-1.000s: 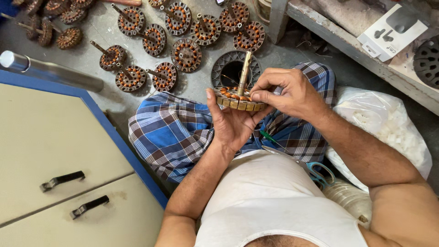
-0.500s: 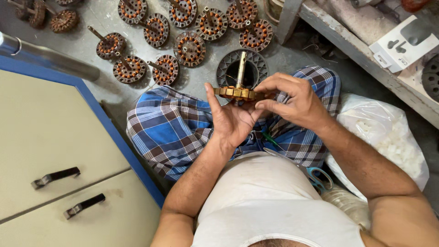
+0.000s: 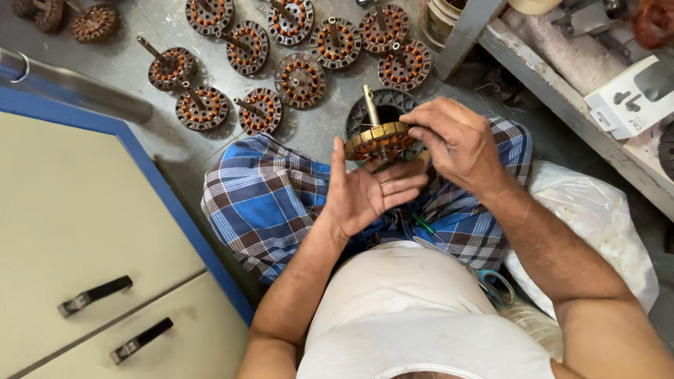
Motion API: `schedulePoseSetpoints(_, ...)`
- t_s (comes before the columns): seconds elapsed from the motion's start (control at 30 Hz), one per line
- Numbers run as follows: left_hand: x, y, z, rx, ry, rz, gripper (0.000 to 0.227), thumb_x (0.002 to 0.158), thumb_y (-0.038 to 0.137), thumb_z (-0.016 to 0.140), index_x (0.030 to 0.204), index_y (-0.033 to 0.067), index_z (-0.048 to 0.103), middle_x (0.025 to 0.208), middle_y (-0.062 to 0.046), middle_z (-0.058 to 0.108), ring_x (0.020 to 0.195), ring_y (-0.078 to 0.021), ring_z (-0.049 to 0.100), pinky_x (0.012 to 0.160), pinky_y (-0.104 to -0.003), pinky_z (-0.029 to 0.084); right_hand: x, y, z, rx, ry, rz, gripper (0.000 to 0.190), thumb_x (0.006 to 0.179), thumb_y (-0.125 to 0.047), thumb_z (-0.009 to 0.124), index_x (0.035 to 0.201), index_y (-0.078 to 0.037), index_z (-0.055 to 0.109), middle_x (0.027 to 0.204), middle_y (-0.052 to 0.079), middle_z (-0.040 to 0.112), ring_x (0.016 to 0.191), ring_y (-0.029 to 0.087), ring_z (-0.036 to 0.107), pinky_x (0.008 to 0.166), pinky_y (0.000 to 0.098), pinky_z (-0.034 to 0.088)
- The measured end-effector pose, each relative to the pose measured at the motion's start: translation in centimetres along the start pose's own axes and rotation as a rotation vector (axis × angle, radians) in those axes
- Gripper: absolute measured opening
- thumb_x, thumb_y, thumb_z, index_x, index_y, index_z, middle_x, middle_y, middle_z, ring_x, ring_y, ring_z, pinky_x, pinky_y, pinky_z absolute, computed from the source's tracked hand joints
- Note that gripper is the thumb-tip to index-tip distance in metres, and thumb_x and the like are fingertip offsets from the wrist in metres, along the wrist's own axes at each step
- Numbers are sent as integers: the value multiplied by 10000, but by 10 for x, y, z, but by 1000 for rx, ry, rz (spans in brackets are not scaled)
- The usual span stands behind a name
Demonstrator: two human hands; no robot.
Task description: The person sits on the floor and assembles a motor armature by inserting small white insulating pieces into the slots of a laminated core with copper windings. They use a green-handled tool to push the pieces into place and rotate the armature to access different slots.
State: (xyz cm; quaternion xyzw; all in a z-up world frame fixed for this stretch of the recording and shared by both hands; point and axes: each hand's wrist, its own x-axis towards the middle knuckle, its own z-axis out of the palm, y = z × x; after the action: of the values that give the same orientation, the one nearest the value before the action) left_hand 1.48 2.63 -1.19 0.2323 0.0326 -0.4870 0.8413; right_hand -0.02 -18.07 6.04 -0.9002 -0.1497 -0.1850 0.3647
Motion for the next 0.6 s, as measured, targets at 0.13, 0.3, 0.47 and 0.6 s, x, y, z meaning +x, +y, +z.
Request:
schedulePoseSetpoints(0.13,-14,42,-24,630,231,-135,1037,886,842,352,1312,-61,636,995,-249,775,900,-317,781,805,-416,630,23,21,-6,-2,-75,-155,221,918,-7,778,1130,-50,732,1066,86,730,974,222,725,824,323,606)
schedulePoseSetpoints(0.3,-30,81,-21,1261,530,44,510,927,435,797,1061,-57,781,931,-250,766,793,-368,718,661,-430,545,50,40,-5,7,-275,-329,264,858,-8,765,1114,-73,754,1087,83,735,987,249,722,818,352,604)
schedulePoseSetpoints(0.47,-19,105,1,1682,87,595,1007,662,403,966,1461,48,466,1379,-222,588,1291,-364,573,1099,-449,489,79,50,7,96,-448,-353,292,835,-13,742,1117,-88,757,1111,75,723,1023,253,709,850,376,594)
schedulePoseSetpoints(0.6,13,117,2,1769,-189,575,1363,615,410,1001,1641,110,156,1625,-283,425,1483,-464,451,1222,-505,405,93,59,9,122,-547,-291,250,865,-46,762,1111,-92,771,1029,69,720,961,250,709,804,382,584)
